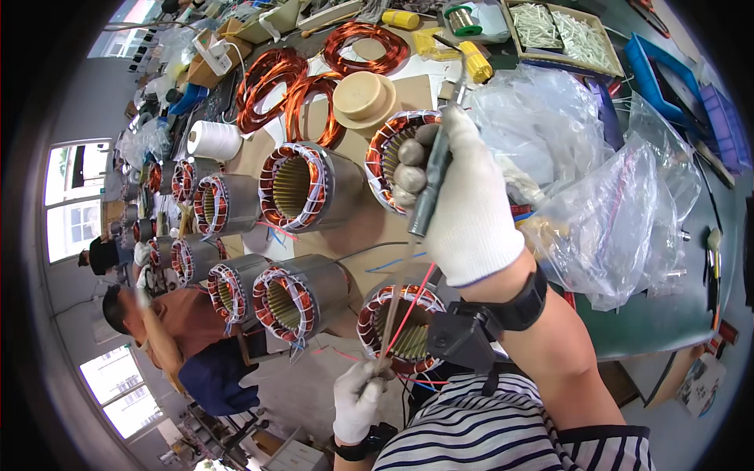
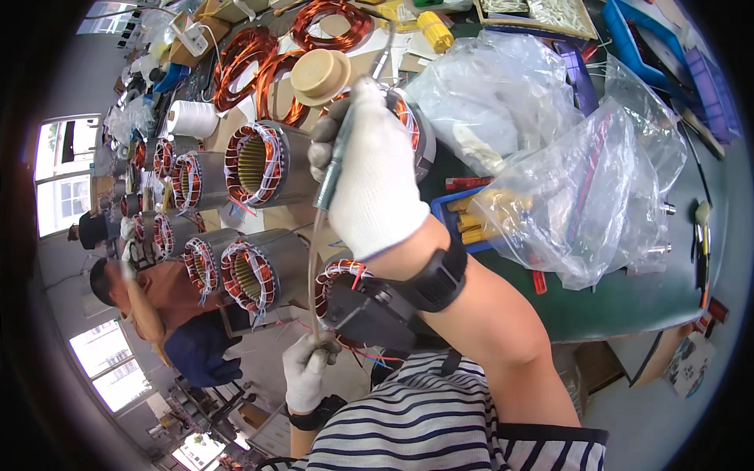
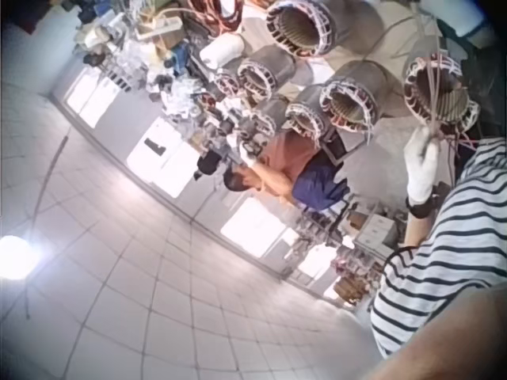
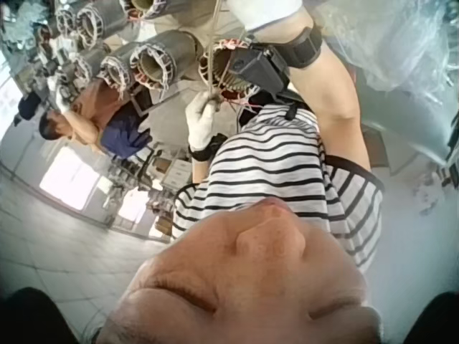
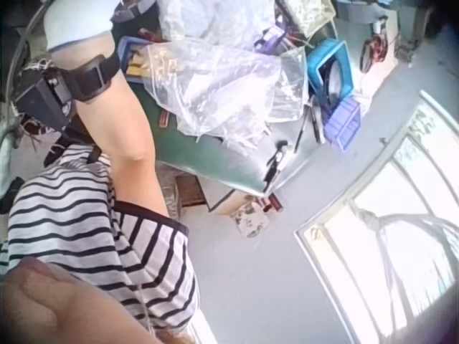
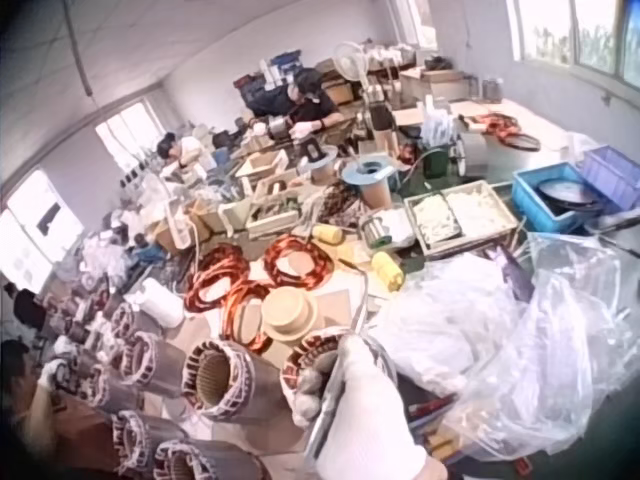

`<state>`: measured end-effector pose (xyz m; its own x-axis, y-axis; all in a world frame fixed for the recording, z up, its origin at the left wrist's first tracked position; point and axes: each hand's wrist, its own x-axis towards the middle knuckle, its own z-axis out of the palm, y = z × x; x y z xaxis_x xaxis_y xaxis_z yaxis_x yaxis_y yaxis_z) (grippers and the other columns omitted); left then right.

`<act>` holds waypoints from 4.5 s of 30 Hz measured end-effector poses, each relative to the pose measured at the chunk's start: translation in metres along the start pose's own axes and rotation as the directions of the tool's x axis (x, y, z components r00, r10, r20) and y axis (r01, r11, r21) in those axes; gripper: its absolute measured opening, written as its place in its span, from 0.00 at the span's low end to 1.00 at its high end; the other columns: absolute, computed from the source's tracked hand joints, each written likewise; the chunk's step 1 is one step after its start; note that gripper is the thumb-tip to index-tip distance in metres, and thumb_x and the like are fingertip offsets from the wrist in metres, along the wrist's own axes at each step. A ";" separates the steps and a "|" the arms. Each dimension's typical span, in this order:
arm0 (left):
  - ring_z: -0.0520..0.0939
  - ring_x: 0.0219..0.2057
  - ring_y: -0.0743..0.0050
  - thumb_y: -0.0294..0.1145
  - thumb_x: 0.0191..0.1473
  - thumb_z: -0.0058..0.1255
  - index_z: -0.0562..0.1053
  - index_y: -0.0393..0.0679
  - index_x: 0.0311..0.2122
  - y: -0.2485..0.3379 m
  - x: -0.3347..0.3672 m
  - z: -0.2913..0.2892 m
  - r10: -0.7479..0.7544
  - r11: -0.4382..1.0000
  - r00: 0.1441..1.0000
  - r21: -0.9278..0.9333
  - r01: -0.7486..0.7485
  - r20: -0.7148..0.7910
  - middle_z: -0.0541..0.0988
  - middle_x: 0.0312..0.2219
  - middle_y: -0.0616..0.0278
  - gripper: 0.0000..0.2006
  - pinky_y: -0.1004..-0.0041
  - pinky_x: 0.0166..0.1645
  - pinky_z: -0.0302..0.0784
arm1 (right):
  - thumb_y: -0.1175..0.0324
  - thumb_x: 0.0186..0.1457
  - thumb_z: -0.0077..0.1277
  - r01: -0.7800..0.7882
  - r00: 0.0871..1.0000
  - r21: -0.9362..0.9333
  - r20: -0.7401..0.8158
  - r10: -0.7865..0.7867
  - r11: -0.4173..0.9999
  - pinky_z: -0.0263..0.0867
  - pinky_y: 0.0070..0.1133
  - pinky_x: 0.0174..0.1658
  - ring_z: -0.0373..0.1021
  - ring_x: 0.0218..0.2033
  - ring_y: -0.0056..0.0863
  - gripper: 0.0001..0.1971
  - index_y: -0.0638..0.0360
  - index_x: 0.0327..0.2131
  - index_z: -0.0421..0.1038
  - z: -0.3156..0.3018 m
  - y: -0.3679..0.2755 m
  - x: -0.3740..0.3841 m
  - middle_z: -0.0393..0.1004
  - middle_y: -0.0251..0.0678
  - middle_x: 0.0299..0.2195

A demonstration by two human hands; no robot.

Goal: Connecting, securing, and taping wires on a series of electric motor stators on an assembly line.

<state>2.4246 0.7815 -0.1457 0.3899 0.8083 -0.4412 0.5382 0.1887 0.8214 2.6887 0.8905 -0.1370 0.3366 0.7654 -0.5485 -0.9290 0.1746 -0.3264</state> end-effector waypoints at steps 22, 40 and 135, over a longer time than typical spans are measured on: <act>0.77 0.25 0.72 0.47 0.59 0.38 0.70 0.34 0.44 -0.060 0.053 -0.059 0.142 0.986 0.872 0.009 -0.165 0.468 0.76 0.23 0.60 0.23 0.74 0.32 0.73 | 0.58 0.58 0.43 0.229 0.901 -0.099 -0.354 -0.249 0.968 0.67 0.28 0.44 0.70 0.40 0.35 0.17 0.67 0.33 0.65 -0.037 0.046 -0.017 0.71 0.47 0.37; 0.73 0.26 0.56 0.24 0.47 0.49 0.64 0.35 0.51 -0.071 0.072 -0.064 0.372 0.807 0.667 0.131 -0.576 0.646 0.71 0.24 0.54 0.23 0.66 0.33 0.69 | 0.61 0.60 0.37 0.262 0.884 -0.224 -0.335 -0.326 0.939 0.65 0.33 0.46 0.67 0.42 0.41 0.16 0.62 0.23 0.62 -0.041 0.054 -0.012 0.68 0.54 0.40; 0.71 0.23 0.58 0.18 0.42 0.50 0.64 0.33 0.50 -0.073 0.072 -0.060 0.389 0.773 0.660 0.162 -0.613 0.643 0.68 0.20 0.56 0.25 0.66 0.29 0.68 | 0.56 0.58 0.40 0.225 0.880 -0.266 -0.359 -0.313 0.937 0.66 0.23 0.42 0.71 0.36 0.29 0.21 0.70 0.39 0.67 -0.045 0.054 -0.010 0.73 0.44 0.35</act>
<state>2.3683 0.8589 -0.2160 0.9469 0.2485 -0.2041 0.2982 -0.4405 0.8468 2.6427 0.8643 -0.1842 0.6417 0.3964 -0.6566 -0.7543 0.1713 -0.6338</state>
